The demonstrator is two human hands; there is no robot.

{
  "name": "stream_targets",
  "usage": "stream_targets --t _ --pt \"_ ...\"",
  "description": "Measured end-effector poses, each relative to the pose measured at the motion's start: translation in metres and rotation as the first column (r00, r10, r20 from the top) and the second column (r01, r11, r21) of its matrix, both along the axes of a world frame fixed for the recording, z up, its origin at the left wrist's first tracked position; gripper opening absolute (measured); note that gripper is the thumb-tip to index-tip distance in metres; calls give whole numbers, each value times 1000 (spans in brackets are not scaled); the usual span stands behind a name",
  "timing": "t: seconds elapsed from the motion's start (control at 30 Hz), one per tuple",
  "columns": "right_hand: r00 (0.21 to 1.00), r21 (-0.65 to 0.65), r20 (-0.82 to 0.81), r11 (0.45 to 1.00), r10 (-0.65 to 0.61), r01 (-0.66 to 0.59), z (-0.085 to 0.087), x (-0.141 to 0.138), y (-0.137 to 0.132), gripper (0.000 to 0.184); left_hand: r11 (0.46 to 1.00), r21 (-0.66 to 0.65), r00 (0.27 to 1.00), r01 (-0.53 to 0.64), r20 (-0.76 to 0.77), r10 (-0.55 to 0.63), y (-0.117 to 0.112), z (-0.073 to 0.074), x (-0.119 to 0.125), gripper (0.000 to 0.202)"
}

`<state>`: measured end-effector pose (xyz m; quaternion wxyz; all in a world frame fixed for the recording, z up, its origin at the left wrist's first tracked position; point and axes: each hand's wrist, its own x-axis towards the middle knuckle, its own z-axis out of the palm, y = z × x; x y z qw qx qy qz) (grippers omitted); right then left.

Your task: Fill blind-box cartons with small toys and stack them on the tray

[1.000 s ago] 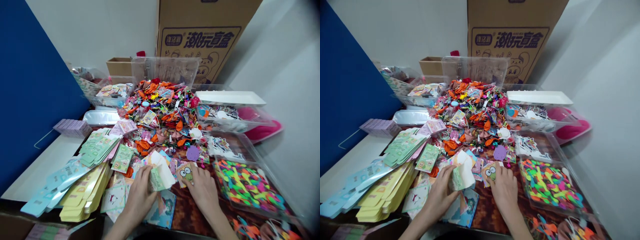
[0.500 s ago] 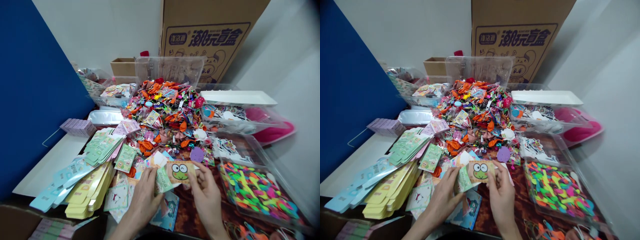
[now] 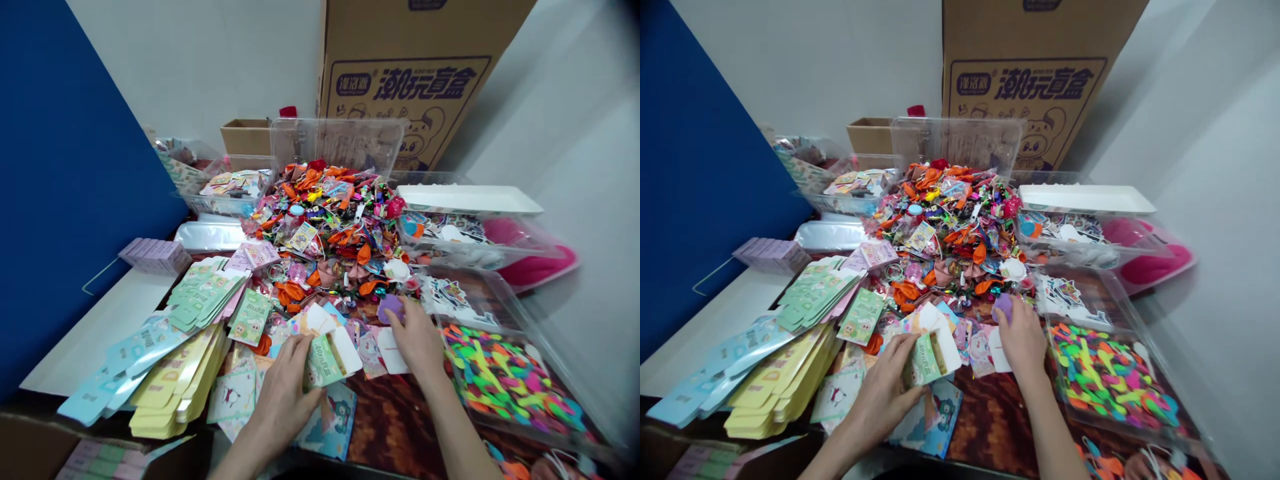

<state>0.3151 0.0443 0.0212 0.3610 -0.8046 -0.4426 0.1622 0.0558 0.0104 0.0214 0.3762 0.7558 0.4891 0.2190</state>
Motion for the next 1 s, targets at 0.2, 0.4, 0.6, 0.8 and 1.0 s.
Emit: stream_targets --t 0.2,0.4,0.6,0.8,1.0 --pt "999 -8 -16 999 -46 46 -20 20 27 49 1000 -26 1000 -8 -5 8 2 1 -2 79" --pt "939 78 -327 993 104 -83 10 12 3 51 1000 -9 1000 20 -15 -20 4 1 -10 77" --pt "763 224 -540 935 355 -276 38 -43 -25 37 1000 15 1000 22 -9 -22 3 -2 -5 76" --pt "903 317 -375 944 211 -90 23 -79 -41 40 999 38 998 -28 -60 30 -4 -6 -3 73" --pt "967 317 -181 941 181 -117 23 -92 -51 29 998 45 997 -41 -62 44 -2 -2 -2 72"
